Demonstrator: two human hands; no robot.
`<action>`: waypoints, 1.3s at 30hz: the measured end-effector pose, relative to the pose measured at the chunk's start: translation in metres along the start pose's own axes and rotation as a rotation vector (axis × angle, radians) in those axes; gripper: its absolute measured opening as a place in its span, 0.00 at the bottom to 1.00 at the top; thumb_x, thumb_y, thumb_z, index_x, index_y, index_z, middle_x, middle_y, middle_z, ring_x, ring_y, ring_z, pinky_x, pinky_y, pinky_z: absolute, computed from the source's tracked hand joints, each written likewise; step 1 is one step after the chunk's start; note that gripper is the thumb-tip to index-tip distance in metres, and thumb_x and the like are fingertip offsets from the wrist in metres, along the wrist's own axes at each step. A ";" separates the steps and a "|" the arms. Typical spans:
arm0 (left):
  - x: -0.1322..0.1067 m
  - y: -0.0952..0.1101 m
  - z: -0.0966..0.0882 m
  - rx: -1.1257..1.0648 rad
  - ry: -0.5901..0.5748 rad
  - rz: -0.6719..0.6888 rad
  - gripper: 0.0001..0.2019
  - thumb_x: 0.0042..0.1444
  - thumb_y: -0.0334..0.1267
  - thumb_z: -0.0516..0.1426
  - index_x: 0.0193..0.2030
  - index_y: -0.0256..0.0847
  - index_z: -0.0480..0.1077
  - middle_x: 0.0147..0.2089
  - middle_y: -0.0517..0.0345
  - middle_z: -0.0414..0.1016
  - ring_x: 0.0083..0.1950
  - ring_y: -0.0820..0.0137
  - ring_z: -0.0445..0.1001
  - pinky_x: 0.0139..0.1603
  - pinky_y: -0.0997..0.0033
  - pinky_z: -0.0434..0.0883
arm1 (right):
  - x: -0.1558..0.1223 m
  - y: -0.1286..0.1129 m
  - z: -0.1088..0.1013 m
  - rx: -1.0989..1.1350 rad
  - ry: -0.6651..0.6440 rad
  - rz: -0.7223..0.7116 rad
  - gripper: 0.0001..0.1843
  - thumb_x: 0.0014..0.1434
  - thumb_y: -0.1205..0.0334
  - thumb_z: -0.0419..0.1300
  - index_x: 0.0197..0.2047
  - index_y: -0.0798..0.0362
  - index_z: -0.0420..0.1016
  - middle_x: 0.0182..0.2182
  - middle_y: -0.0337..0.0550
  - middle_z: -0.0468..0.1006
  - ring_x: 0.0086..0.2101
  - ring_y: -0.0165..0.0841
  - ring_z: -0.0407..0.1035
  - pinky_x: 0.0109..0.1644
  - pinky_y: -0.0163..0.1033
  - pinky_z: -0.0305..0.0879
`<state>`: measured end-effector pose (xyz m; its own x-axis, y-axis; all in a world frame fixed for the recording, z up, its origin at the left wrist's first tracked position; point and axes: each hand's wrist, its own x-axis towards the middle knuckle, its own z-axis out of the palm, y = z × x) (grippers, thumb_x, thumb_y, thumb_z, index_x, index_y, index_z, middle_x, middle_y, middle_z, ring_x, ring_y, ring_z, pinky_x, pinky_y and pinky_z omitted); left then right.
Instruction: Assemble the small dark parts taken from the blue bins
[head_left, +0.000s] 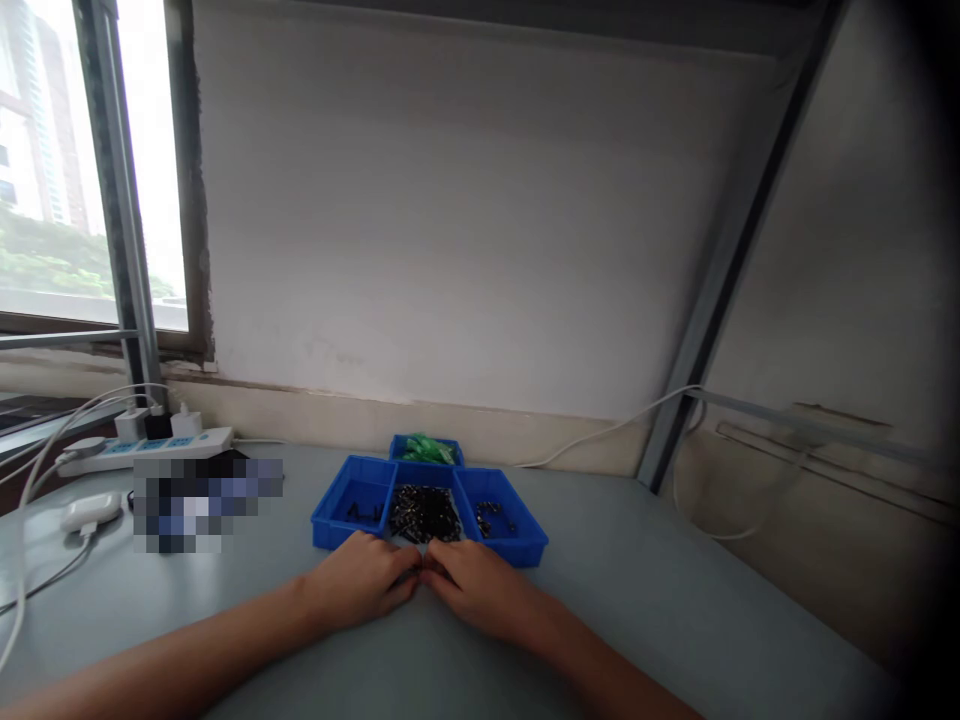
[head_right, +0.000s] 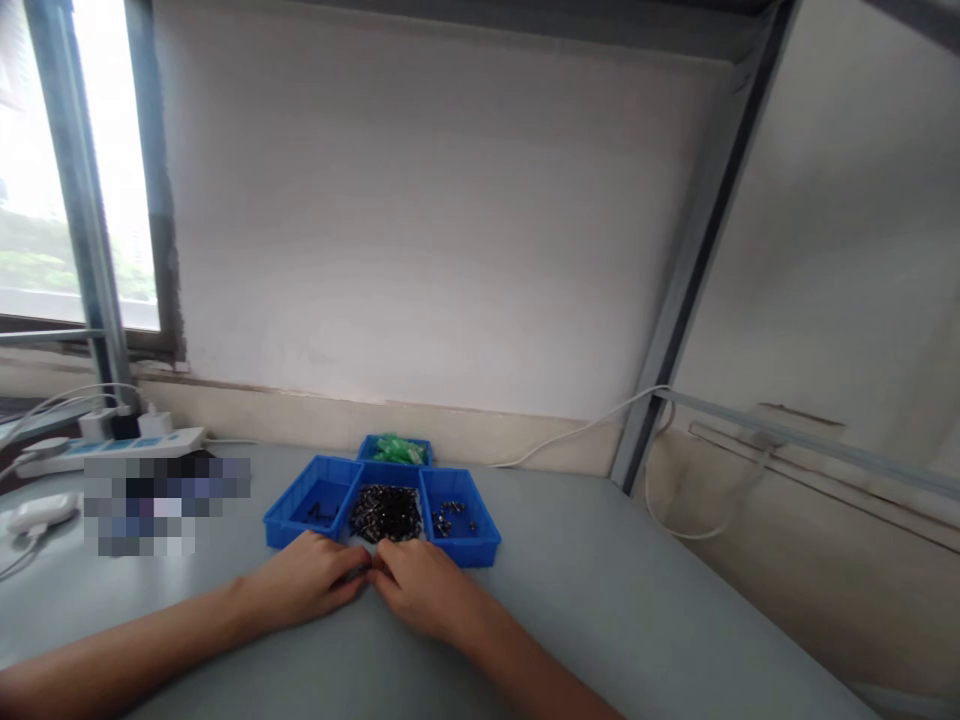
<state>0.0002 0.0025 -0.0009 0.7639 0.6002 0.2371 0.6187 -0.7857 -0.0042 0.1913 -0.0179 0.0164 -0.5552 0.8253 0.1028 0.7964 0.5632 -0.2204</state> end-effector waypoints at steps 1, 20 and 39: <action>0.000 0.000 0.000 0.000 0.003 0.001 0.07 0.60 0.37 0.50 0.37 0.41 0.68 0.28 0.59 0.75 0.29 0.68 0.74 0.29 0.74 0.67 | 0.000 0.000 0.000 -0.001 0.006 -0.001 0.11 0.63 0.61 0.48 0.37 0.54 0.69 0.33 0.44 0.76 0.34 0.34 0.69 0.32 0.34 0.53; -0.001 -0.002 0.005 0.007 0.021 0.003 0.10 0.62 0.38 0.49 0.36 0.41 0.71 0.28 0.59 0.75 0.28 0.69 0.74 0.29 0.75 0.66 | 0.001 -0.002 0.000 0.051 -0.019 -0.032 0.15 0.65 0.62 0.45 0.36 0.55 0.71 0.33 0.44 0.76 0.33 0.32 0.68 0.34 0.33 0.55; -0.001 -0.001 0.002 -0.015 0.027 0.009 0.09 0.61 0.38 0.49 0.38 0.41 0.70 0.28 0.59 0.75 0.29 0.68 0.74 0.30 0.76 0.67 | 0.000 -0.002 -0.001 0.019 -0.004 -0.012 0.11 0.62 0.62 0.49 0.35 0.54 0.70 0.32 0.43 0.76 0.32 0.33 0.69 0.31 0.34 0.52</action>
<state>-0.0008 0.0034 -0.0031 0.7640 0.5892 0.2631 0.6089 -0.7932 0.0082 0.1900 -0.0187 0.0177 -0.5658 0.8183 0.1017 0.7849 0.5723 -0.2376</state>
